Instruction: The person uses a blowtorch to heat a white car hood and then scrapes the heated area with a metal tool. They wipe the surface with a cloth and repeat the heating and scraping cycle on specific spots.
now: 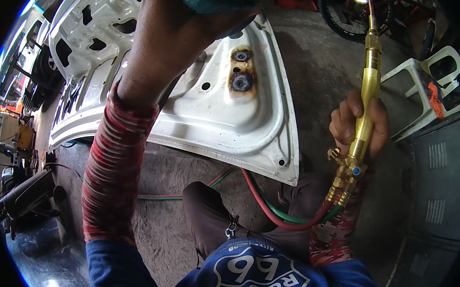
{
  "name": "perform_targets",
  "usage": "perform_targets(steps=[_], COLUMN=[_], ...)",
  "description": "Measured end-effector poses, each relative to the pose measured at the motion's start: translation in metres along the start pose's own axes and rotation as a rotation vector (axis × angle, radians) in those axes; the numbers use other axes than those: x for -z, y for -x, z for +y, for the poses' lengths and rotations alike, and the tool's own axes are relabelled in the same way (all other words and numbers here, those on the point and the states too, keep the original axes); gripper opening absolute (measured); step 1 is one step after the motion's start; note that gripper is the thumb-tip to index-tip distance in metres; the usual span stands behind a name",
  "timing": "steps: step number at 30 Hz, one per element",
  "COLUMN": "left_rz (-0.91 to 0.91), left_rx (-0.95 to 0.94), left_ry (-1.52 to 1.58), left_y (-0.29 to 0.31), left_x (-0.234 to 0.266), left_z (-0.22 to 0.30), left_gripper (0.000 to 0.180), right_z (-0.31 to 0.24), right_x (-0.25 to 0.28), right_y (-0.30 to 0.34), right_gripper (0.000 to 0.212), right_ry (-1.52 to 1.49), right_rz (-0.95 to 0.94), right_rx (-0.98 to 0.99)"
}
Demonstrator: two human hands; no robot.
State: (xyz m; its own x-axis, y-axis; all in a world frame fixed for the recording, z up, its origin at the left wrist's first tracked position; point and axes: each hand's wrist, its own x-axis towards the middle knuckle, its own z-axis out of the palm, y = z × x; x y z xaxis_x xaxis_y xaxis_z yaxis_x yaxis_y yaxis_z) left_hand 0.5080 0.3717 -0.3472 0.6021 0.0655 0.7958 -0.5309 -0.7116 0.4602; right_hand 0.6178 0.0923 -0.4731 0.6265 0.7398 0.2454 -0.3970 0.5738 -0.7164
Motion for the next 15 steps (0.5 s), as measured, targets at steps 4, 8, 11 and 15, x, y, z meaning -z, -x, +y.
perform_targets(steps=[4, 8, 11, 15], left_rz=[0.008, 0.016, -0.007, 0.002], left_rx=[0.015, -0.047, -0.087, -0.119], left_ry=[0.053, -0.051, -0.082, -0.161], left_y=[-0.006, -0.01, -0.009, -0.005], left_x=[-0.005, -0.006, -0.006, -0.006], left_z=[-0.012, -0.027, -0.037, -0.046], left_gripper=[0.079, 0.072, 0.069, 0.067], right_z=[0.002, 0.003, 0.002, 0.001], right_x=[-0.002, -0.004, -0.005, -0.006], right_y=[-0.001, -0.002, -0.002, 0.002], right_gripper=[0.034, 0.032, 0.032, 0.032], right_ry=[-0.014, -0.011, -0.019, -0.035], right_rz=[0.019, 0.031, 0.019, 0.066], right_rx=[0.012, 0.036, 0.046, 0.071])
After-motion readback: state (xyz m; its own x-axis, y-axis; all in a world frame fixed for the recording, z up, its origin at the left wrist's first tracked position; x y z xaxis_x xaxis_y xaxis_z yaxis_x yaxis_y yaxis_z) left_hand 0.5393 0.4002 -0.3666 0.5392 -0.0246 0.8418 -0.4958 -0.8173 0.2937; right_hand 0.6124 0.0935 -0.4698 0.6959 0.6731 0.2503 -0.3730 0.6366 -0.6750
